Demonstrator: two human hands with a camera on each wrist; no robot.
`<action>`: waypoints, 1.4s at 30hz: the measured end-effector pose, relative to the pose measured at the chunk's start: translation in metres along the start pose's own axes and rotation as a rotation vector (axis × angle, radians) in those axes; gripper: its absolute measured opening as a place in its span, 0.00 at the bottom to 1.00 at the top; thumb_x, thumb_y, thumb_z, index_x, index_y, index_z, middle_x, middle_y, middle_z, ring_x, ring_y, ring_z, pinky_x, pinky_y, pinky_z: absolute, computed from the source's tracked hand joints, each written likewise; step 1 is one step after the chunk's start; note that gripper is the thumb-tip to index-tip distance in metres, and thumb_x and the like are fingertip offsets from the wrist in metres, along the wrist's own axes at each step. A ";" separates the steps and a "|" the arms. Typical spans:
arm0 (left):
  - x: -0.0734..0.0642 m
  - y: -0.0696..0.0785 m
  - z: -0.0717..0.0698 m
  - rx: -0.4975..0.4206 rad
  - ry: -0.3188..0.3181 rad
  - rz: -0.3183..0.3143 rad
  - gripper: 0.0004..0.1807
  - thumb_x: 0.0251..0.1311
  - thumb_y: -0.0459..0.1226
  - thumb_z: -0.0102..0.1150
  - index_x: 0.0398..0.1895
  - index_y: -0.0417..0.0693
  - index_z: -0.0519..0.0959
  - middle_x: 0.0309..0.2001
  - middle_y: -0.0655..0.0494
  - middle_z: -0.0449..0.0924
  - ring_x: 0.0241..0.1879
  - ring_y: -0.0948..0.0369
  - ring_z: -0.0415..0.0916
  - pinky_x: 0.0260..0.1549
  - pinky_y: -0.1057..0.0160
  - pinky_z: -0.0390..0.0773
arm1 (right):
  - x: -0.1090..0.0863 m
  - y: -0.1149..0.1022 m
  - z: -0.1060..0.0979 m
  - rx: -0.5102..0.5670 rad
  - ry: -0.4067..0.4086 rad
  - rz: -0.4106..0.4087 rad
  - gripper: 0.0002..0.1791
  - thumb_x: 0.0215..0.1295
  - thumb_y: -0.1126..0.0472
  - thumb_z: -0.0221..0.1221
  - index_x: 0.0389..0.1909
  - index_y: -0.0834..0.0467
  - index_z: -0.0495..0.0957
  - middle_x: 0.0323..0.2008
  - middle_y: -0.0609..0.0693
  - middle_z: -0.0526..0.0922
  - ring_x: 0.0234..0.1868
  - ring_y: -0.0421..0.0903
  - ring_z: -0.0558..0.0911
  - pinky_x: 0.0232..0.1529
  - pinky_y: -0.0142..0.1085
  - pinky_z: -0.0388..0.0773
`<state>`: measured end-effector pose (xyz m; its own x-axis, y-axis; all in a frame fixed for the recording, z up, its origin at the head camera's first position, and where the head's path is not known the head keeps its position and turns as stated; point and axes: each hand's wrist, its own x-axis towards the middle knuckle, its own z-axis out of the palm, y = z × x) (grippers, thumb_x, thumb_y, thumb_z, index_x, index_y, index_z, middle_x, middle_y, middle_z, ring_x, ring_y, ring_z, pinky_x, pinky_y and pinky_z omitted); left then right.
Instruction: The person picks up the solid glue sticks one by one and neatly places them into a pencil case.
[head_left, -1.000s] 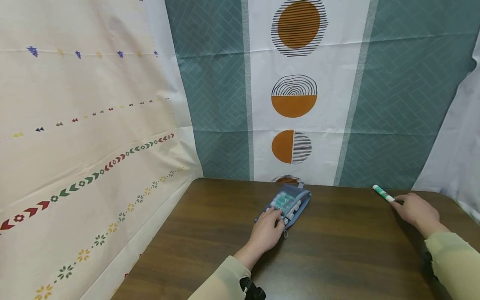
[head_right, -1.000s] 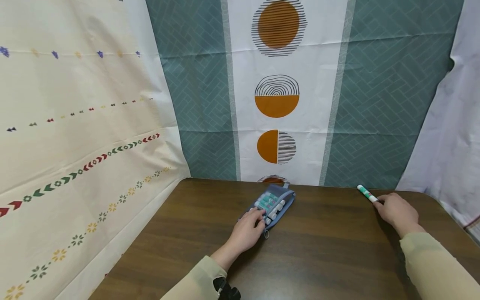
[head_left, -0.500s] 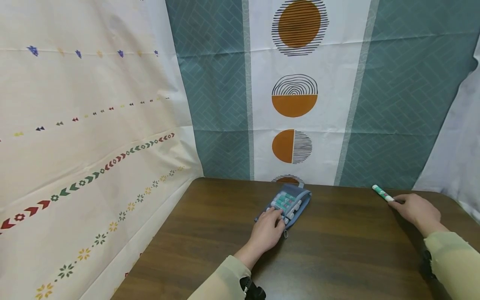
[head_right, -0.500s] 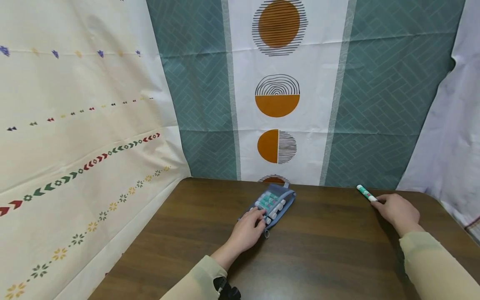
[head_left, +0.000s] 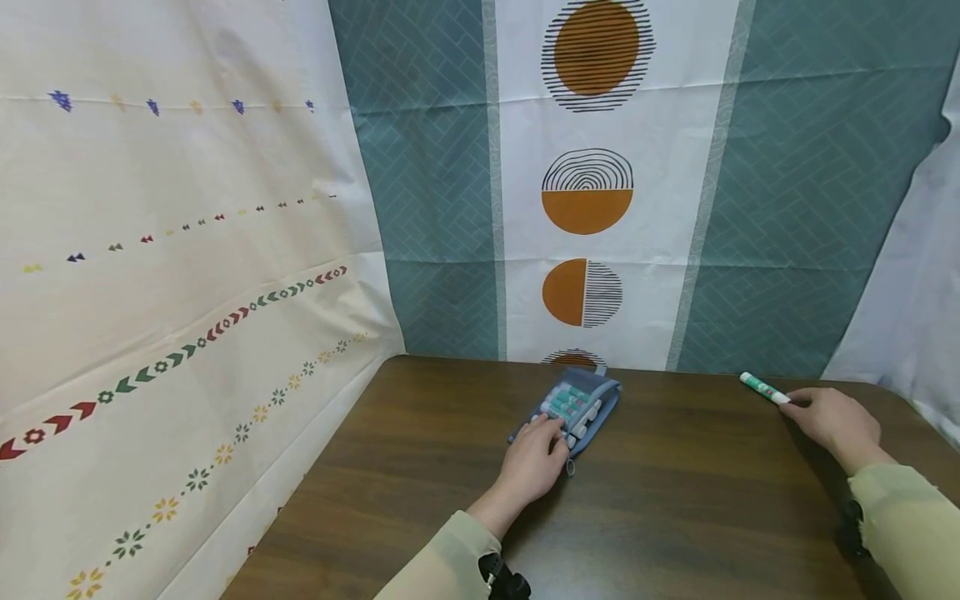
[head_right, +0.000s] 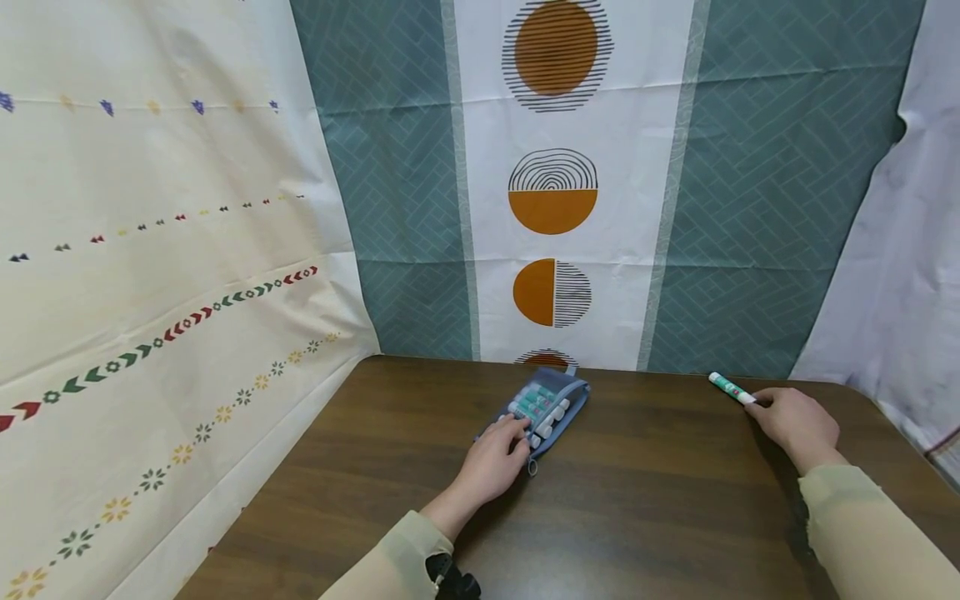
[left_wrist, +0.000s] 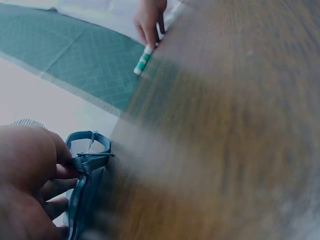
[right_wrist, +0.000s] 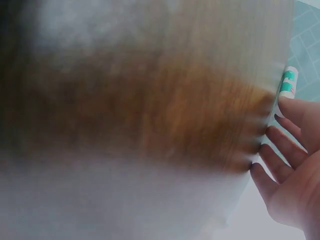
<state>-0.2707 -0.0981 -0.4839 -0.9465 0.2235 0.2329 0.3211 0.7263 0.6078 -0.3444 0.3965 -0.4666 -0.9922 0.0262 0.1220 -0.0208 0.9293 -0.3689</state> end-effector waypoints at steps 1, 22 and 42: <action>0.000 0.000 0.000 0.000 0.002 0.001 0.10 0.78 0.37 0.57 0.34 0.55 0.80 0.73 0.51 0.81 0.80 0.48 0.67 0.80 0.42 0.63 | 0.000 0.000 0.000 -0.001 0.008 -0.001 0.30 0.79 0.44 0.62 0.62 0.67 0.81 0.58 0.80 0.79 0.47 0.78 0.81 0.27 0.57 0.77; 0.000 -0.001 0.000 -0.004 0.003 -0.002 0.10 0.79 0.37 0.56 0.35 0.54 0.81 0.73 0.50 0.80 0.80 0.48 0.68 0.81 0.43 0.63 | -0.009 -0.038 0.005 0.036 -0.002 -0.102 0.28 0.81 0.44 0.62 0.60 0.66 0.85 0.57 0.77 0.83 0.45 0.69 0.84 0.32 0.57 0.79; 0.000 0.000 0.001 0.005 0.013 -0.004 0.11 0.78 0.36 0.57 0.33 0.55 0.80 0.73 0.50 0.81 0.80 0.47 0.68 0.80 0.41 0.64 | -0.019 -0.105 0.023 0.094 -0.040 -0.216 0.23 0.76 0.48 0.69 0.57 0.63 0.89 0.51 0.65 0.91 0.39 0.52 0.85 0.32 0.45 0.78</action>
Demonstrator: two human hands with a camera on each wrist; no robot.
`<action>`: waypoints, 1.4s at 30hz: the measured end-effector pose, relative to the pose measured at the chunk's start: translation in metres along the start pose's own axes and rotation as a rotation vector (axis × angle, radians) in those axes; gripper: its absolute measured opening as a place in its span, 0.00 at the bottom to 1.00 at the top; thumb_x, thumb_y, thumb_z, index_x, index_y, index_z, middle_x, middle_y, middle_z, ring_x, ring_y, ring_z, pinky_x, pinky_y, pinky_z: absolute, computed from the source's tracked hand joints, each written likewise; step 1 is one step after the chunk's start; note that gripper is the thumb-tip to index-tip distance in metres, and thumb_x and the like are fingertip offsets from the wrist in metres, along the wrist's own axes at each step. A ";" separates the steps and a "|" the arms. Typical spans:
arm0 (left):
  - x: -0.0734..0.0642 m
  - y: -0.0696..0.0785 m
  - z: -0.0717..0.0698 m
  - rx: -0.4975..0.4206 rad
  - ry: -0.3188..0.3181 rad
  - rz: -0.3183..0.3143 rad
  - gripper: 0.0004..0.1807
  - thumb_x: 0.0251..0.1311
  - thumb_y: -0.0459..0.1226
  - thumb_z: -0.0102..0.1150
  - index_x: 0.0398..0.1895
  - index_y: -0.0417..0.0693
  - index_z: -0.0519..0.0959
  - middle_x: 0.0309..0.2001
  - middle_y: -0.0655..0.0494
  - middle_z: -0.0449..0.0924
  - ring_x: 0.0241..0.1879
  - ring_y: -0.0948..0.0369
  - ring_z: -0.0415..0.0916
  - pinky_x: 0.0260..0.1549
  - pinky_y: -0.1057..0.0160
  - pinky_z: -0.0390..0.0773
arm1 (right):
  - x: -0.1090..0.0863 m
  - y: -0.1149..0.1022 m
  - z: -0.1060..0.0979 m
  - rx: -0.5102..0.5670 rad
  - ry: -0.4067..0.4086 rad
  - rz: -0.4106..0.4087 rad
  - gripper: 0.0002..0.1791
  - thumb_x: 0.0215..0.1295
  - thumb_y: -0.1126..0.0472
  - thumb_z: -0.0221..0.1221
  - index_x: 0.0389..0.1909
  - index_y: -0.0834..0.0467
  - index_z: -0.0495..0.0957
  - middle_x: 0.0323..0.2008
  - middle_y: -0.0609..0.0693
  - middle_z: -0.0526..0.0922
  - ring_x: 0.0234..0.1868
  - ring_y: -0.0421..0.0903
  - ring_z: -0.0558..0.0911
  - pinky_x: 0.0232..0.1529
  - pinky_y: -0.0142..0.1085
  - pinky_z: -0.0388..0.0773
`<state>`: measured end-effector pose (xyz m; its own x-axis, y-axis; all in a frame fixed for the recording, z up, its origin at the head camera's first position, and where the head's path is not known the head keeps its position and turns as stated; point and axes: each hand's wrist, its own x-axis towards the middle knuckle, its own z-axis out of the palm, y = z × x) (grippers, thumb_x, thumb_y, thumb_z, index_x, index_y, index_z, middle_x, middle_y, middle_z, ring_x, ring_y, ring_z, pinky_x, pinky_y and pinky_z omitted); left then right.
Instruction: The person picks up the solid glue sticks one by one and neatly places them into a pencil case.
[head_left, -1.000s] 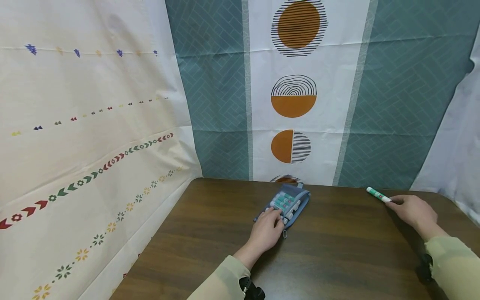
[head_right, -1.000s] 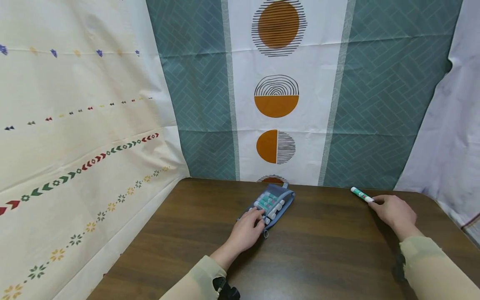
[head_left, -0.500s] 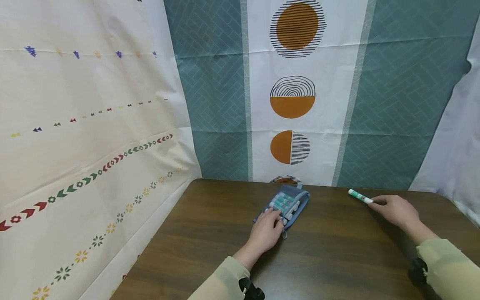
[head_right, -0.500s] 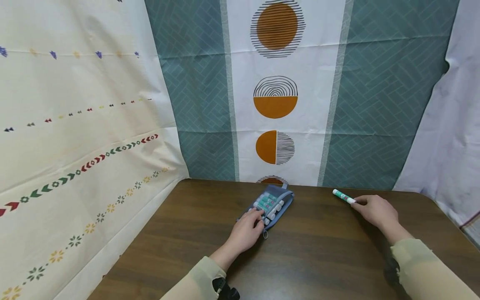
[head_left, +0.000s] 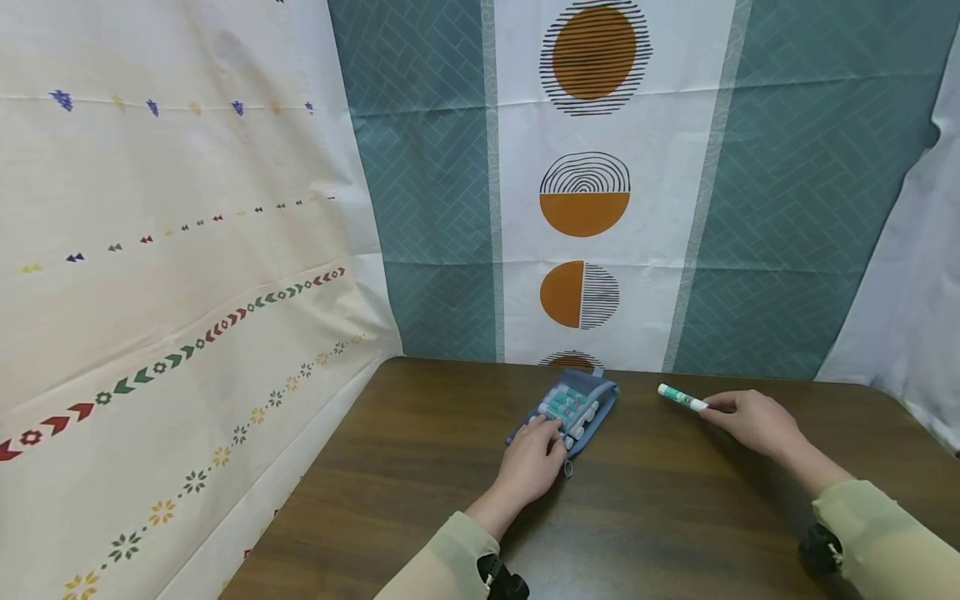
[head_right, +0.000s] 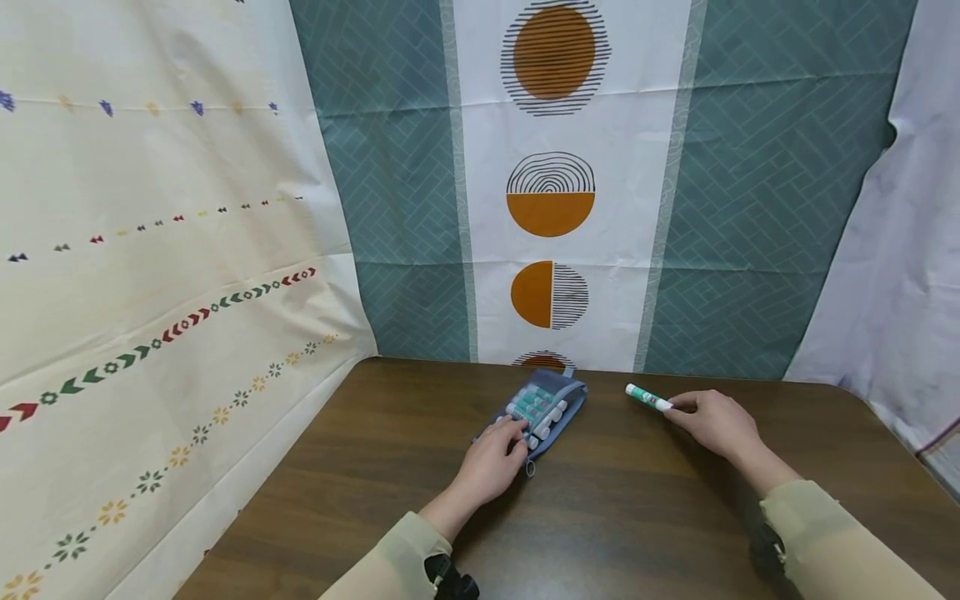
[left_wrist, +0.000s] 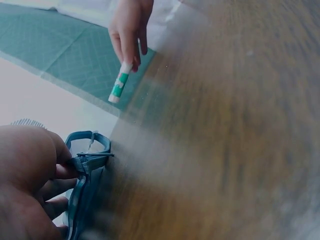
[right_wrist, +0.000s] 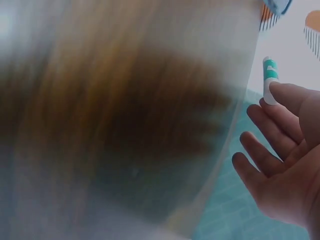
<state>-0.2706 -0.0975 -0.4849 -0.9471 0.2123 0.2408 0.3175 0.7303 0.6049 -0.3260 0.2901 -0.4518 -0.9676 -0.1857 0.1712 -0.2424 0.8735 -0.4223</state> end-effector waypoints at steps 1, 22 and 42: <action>0.000 0.000 0.000 -0.002 -0.001 -0.002 0.11 0.78 0.36 0.57 0.32 0.55 0.80 0.73 0.50 0.81 0.80 0.47 0.68 0.80 0.41 0.64 | 0.000 -0.004 0.001 0.006 -0.001 -0.006 0.23 0.75 0.48 0.69 0.57 0.62 0.90 0.51 0.64 0.91 0.41 0.53 0.86 0.33 0.45 0.79; 0.001 -0.003 0.001 0.010 0.005 0.020 0.12 0.77 0.36 0.56 0.30 0.54 0.78 0.72 0.50 0.81 0.79 0.48 0.69 0.80 0.42 0.64 | 0.003 -0.062 0.025 0.078 -0.046 -0.057 0.19 0.73 0.49 0.72 0.55 0.57 0.92 0.51 0.59 0.92 0.41 0.49 0.80 0.37 0.42 0.74; -0.001 -0.001 0.000 0.000 0.005 0.014 0.11 0.77 0.36 0.57 0.32 0.54 0.80 0.72 0.50 0.81 0.79 0.47 0.69 0.79 0.40 0.66 | 0.030 -0.077 0.049 0.103 -0.069 -0.042 0.19 0.75 0.50 0.70 0.55 0.60 0.91 0.53 0.61 0.91 0.47 0.53 0.86 0.45 0.53 0.84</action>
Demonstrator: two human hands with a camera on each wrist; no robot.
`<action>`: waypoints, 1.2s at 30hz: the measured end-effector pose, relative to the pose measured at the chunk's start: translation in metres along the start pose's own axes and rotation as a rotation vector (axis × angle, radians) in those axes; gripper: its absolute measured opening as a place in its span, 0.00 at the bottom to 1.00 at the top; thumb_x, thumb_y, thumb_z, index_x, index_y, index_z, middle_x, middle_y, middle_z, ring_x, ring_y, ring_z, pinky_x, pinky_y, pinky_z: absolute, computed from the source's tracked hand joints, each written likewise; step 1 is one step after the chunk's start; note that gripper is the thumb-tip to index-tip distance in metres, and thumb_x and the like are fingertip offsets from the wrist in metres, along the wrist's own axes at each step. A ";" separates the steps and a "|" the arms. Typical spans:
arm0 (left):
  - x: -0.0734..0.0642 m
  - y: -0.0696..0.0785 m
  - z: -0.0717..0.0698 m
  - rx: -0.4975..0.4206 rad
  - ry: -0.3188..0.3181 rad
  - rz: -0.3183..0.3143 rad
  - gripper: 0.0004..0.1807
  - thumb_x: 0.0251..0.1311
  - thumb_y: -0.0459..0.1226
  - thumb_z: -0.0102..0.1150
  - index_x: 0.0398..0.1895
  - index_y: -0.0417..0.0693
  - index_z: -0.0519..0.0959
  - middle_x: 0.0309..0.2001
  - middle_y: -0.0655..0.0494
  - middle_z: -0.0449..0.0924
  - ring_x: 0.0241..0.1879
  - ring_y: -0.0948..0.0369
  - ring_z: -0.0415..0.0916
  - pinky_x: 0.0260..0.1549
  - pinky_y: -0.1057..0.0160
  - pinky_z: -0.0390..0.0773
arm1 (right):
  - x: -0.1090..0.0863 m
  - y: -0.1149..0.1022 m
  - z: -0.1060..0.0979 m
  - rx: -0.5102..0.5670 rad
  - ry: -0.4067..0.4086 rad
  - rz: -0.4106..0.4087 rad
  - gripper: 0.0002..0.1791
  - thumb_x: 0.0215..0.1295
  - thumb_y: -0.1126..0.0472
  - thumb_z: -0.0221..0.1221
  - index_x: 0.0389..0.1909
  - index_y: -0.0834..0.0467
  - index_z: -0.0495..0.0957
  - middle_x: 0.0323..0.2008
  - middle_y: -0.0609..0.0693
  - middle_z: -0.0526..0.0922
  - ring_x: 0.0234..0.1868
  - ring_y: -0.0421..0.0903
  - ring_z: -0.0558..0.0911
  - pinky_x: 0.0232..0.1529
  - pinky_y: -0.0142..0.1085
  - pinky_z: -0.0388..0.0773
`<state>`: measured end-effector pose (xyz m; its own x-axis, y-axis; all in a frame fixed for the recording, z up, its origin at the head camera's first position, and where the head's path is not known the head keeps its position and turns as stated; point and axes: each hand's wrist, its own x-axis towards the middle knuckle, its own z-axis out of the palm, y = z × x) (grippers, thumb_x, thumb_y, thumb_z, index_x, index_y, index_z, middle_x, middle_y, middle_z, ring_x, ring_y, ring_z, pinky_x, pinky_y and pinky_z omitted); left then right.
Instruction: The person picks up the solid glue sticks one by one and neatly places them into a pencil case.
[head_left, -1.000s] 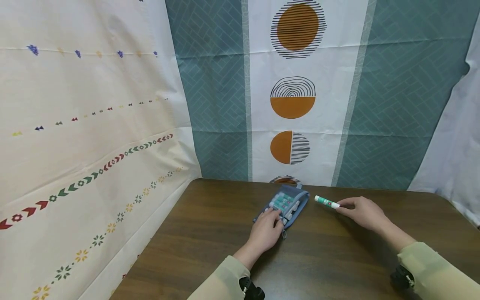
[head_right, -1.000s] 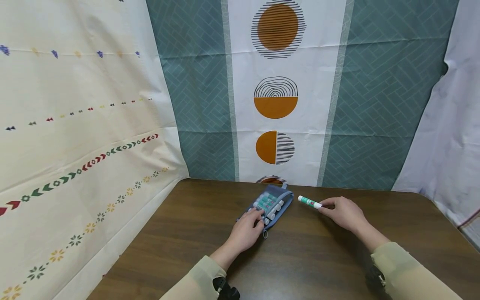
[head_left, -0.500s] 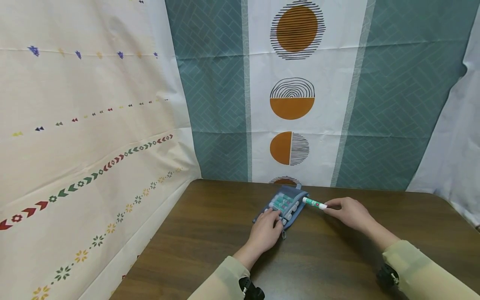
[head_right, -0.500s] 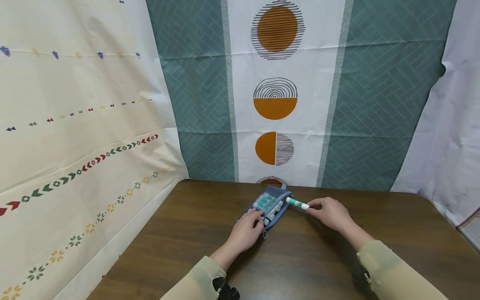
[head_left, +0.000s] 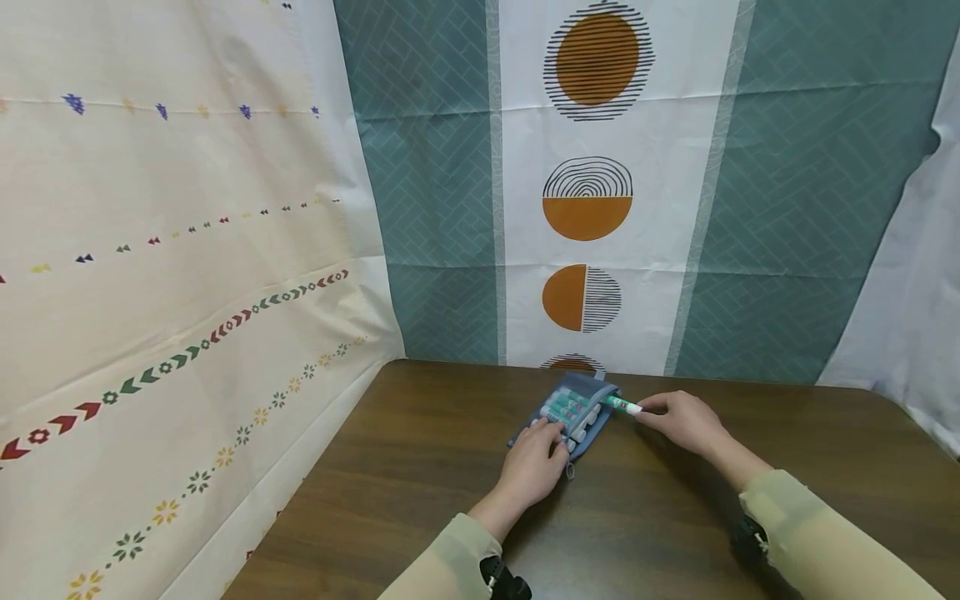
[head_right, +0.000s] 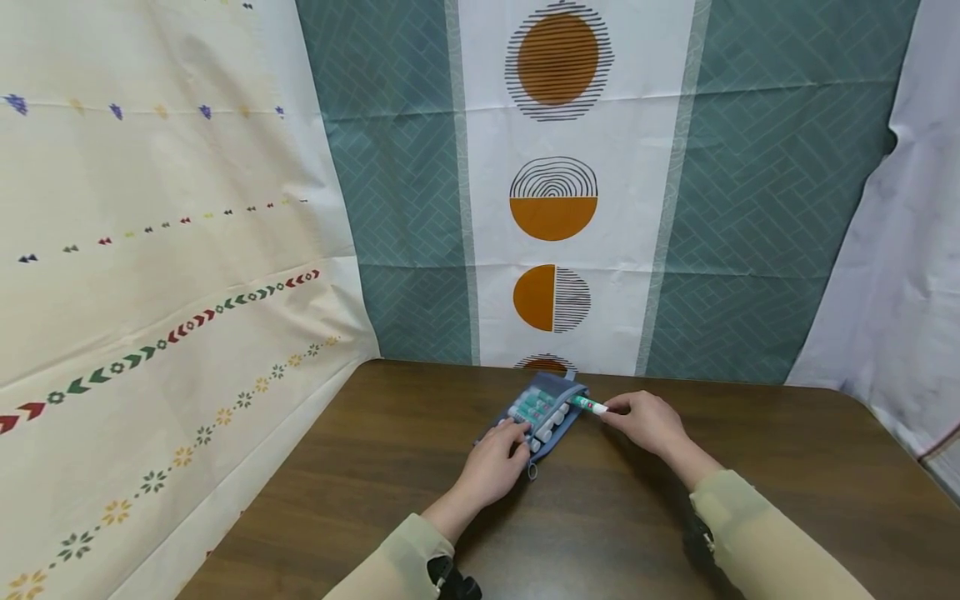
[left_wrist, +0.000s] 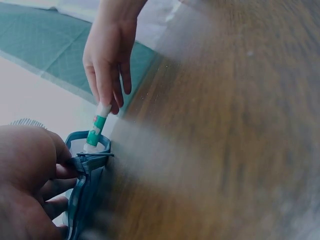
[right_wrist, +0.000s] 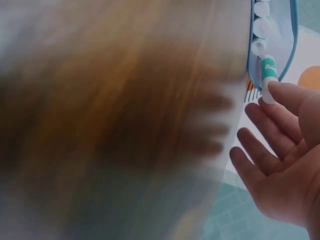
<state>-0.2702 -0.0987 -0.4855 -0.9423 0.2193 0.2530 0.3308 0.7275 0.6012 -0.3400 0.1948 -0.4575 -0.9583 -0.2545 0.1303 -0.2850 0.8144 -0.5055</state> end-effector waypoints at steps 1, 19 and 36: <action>0.000 0.000 0.000 -0.001 0.000 -0.002 0.11 0.77 0.36 0.57 0.32 0.54 0.80 0.72 0.50 0.81 0.79 0.47 0.69 0.79 0.40 0.66 | 0.002 0.000 0.001 0.001 0.000 0.004 0.19 0.75 0.50 0.70 0.55 0.60 0.91 0.52 0.61 0.91 0.47 0.54 0.86 0.46 0.55 0.84; -0.001 0.001 0.002 -0.004 0.043 0.049 0.12 0.74 0.33 0.57 0.28 0.53 0.76 0.69 0.50 0.84 0.77 0.44 0.72 0.78 0.40 0.67 | 0.020 -0.009 0.015 -0.006 0.007 -0.021 0.16 0.75 0.51 0.70 0.53 0.57 0.92 0.50 0.55 0.92 0.50 0.58 0.88 0.46 0.57 0.85; 0.001 0.000 0.000 0.004 0.021 0.034 0.13 0.76 0.34 0.56 0.29 0.53 0.76 0.71 0.48 0.83 0.78 0.45 0.70 0.79 0.41 0.65 | 0.032 -0.020 0.025 -0.047 0.013 0.005 0.21 0.75 0.49 0.69 0.58 0.60 0.91 0.56 0.62 0.90 0.57 0.65 0.87 0.50 0.62 0.86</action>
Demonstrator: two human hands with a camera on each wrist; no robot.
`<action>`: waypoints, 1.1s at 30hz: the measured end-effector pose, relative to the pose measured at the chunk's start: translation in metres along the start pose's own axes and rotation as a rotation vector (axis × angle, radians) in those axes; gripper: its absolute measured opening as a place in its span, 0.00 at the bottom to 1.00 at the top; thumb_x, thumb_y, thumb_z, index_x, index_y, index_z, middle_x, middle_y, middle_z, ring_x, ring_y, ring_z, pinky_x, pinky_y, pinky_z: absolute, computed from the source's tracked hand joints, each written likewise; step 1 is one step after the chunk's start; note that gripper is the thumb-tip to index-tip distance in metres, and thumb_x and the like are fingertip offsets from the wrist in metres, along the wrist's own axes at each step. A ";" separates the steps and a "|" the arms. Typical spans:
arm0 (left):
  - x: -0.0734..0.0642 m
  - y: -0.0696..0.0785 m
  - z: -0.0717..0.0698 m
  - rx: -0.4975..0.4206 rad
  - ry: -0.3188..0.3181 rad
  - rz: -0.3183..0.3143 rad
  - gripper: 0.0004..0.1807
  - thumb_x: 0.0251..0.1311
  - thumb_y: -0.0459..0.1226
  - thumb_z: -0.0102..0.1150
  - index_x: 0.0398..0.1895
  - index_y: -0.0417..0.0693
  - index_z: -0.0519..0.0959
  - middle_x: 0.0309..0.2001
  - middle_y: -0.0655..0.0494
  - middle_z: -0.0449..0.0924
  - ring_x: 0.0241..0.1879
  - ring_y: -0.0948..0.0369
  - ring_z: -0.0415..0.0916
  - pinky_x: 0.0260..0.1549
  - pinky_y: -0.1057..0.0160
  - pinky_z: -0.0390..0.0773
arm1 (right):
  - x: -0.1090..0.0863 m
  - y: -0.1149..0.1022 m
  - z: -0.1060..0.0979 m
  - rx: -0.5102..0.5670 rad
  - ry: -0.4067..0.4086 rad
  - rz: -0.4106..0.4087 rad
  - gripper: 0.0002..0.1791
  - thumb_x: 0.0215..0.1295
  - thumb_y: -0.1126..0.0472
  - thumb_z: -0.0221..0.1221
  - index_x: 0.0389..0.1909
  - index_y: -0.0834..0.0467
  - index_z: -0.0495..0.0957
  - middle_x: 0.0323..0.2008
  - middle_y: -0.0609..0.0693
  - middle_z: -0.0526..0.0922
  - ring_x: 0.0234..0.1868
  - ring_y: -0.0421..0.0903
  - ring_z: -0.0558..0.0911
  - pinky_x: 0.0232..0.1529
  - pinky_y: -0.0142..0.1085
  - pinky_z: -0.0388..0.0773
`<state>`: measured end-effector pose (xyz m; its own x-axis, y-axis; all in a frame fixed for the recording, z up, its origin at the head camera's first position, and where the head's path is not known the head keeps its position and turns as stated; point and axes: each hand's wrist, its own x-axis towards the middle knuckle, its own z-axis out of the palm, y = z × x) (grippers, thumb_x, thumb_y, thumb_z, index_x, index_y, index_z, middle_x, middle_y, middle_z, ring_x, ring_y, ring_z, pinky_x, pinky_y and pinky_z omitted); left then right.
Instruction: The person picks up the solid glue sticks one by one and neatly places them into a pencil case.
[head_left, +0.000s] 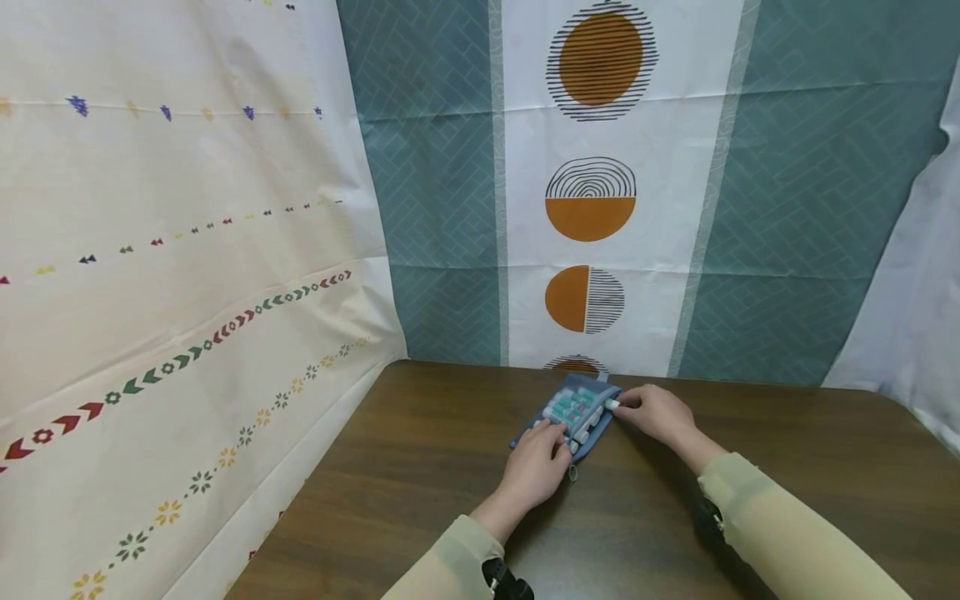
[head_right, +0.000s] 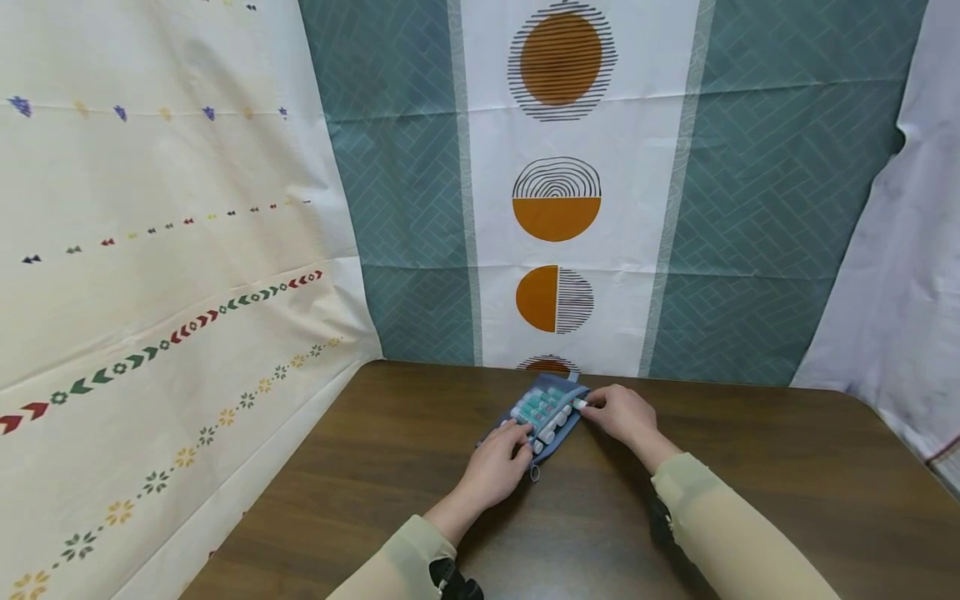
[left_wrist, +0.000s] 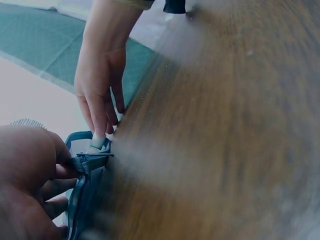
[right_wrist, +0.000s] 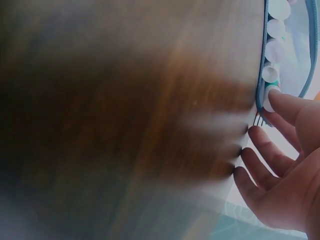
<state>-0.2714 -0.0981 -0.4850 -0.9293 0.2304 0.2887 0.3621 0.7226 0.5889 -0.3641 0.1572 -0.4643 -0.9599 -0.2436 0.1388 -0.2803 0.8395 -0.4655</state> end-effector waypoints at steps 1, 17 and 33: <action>0.000 0.000 0.000 0.001 -0.002 0.000 0.13 0.77 0.34 0.56 0.29 0.53 0.75 0.71 0.48 0.83 0.78 0.46 0.70 0.79 0.41 0.65 | 0.000 0.000 0.000 0.002 0.001 0.002 0.21 0.75 0.49 0.69 0.57 0.60 0.91 0.56 0.62 0.90 0.57 0.65 0.87 0.50 0.62 0.86; 0.000 0.000 0.001 0.003 -0.004 -0.012 0.11 0.77 0.35 0.57 0.31 0.53 0.78 0.71 0.49 0.83 0.79 0.47 0.70 0.79 0.42 0.65 | 0.000 -0.003 0.001 0.010 0.015 0.086 0.12 0.73 0.50 0.71 0.40 0.56 0.90 0.38 0.50 0.89 0.36 0.51 0.80 0.35 0.48 0.79; 0.001 0.000 0.000 0.004 -0.013 -0.015 0.10 0.78 0.36 0.58 0.33 0.53 0.80 0.71 0.50 0.82 0.79 0.48 0.70 0.80 0.42 0.64 | 0.003 -0.006 0.004 0.013 -0.001 -0.009 0.15 0.75 0.52 0.70 0.52 0.58 0.93 0.53 0.61 0.91 0.54 0.63 0.87 0.51 0.62 0.86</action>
<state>-0.2722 -0.0983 -0.4849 -0.9355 0.2283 0.2697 0.3479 0.7283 0.5904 -0.3652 0.1500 -0.4643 -0.9573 -0.2518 0.1419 -0.2890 0.8309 -0.4755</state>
